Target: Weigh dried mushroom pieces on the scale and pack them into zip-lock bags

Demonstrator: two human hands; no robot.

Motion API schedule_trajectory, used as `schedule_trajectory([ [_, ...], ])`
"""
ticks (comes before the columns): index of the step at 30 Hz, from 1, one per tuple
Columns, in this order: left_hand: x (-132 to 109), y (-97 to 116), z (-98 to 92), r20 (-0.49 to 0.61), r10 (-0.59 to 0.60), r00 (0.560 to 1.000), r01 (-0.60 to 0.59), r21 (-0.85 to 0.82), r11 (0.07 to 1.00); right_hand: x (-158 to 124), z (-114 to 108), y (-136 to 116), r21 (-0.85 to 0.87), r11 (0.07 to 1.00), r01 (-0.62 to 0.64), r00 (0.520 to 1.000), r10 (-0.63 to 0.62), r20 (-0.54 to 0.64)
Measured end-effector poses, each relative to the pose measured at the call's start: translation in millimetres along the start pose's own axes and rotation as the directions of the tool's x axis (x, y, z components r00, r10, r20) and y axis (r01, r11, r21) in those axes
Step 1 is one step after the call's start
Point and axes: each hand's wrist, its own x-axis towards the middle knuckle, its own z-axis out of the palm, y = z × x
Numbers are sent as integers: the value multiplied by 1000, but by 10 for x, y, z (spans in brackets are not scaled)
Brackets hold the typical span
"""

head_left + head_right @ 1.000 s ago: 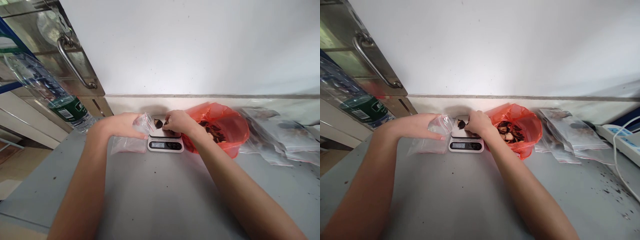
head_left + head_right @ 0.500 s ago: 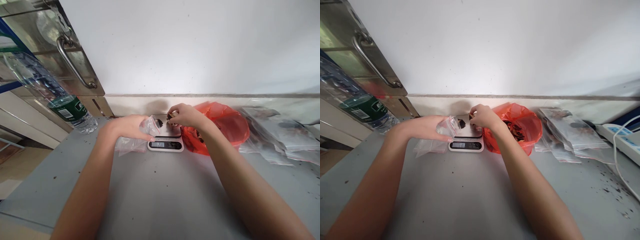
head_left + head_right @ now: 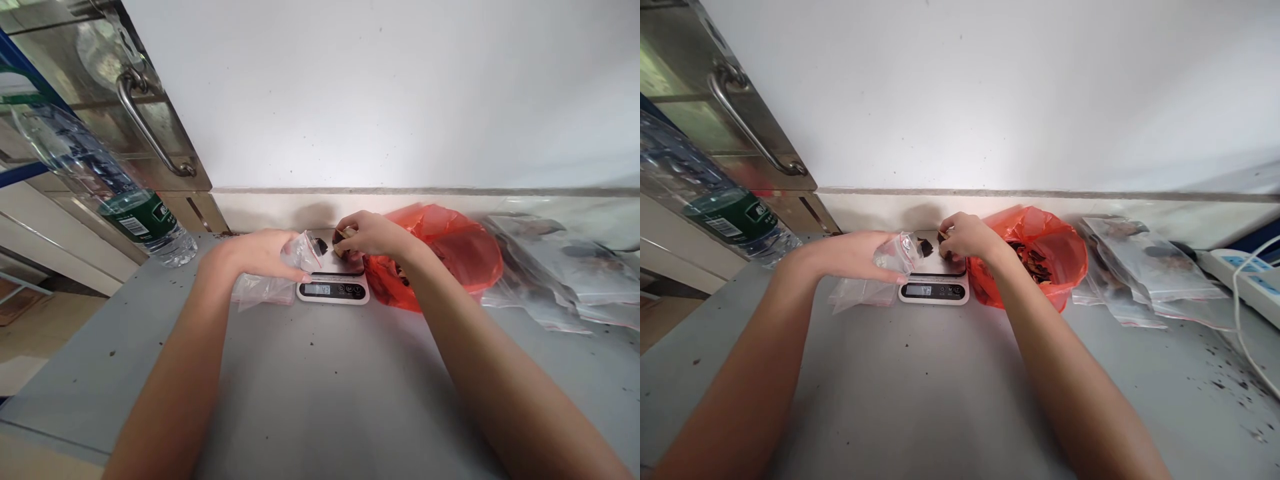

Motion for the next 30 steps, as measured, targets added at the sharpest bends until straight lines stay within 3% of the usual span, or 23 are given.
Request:
schedule_trajectory([
  [3, -11, -9, -7, 1, -1, 1000, 1, -4, 1000, -45, -69, -11, -9, 1000, 28, 999, -29, -22],
  [7, -19, -14, -8, 9, -5, 1000, 5, -13, 1000, -148, -166, -62, -78, 983, 167, 984, -171, -48],
  [11, -20, 29, 1, 0, 38, 999, -38, -76, 996, -194, -138, -106, -121, 942, 314, 948, -305, 90],
  [14, -11, 62, 7, -1, 160, 987, -158, -145, 977, -162, -56, -112, -100, 924, 368, 922, -349, 165],
  [17, -10, 59, -3, 1, 196, 981, -194, -135, 972, -120, 1, -98, 12, 932, 362, 924, -360, 126],
  [21, -58, 14, -47, -15, 127, 992, -127, -101, 987, -104, 4, -75, 287, 886, 365, 915, -398, 67],
  [25, -121, -31, -82, -63, 73, 995, -81, -133, 988, -100, -16, -74, 383, 860, 337, 929, -370, 14],
  [28, -143, -78, -90, -81, 21, 997, -32, -136, 990, -66, 1, -70, 200, 934, 296, 952, -270, -147],
  [30, -155, -116, -93, -106, -11, 994, -2, -118, 993, -33, 51, -66, -53, 986, 158, 963, -165, -214],
])
